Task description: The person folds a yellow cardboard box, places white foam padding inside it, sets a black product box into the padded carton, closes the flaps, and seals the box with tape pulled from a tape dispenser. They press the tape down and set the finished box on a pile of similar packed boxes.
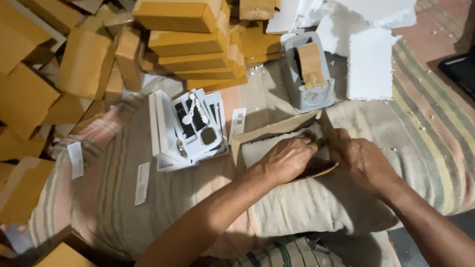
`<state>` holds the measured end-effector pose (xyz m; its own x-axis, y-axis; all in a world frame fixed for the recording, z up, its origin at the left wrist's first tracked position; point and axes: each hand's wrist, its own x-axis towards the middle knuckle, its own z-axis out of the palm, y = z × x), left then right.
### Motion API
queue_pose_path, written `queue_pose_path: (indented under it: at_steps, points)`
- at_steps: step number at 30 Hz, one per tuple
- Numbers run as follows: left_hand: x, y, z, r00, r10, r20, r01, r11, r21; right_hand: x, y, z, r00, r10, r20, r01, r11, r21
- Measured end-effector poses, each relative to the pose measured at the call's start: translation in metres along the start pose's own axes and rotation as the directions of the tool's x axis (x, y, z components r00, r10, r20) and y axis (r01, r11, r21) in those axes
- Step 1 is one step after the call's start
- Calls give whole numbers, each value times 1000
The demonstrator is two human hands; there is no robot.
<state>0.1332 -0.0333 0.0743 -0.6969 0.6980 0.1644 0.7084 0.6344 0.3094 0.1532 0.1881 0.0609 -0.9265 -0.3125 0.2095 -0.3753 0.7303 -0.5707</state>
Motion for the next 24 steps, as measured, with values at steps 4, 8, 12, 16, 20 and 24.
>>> queue_pose_path:
  at_steps: [4, 8, 12, 16, 20, 24]
  points:
    - [5, 13, 16, 999, -26, -47, 30, 996, 78, -1, -2, -2, 998, 19, 52, -16, 998, -65]
    - [16, 7, 28, 989, -111, 93, 100, 989, 113, 1, -5, -6, 986, 130, 104, -122, 989, -80]
    - [21, -9, 31, 983, -63, 173, 38, 988, 148, 12, -5, -7, 980, 152, 132, -145, 988, -61]
    - [28, -17, 28, 912, -102, 398, 45, 988, 150, 21, -3, -8, 960, 187, 209, -191, 982, 1]
    - [28, -17, 15, 952, -69, 299, 64, 998, 27, 24, -4, -10, 984, 112, 138, -117, 993, 22]
    - [31, -20, 2, 945, -60, 322, 59, 998, 13, 16, -10, -17, 990, 111, 81, -111, 994, -10]
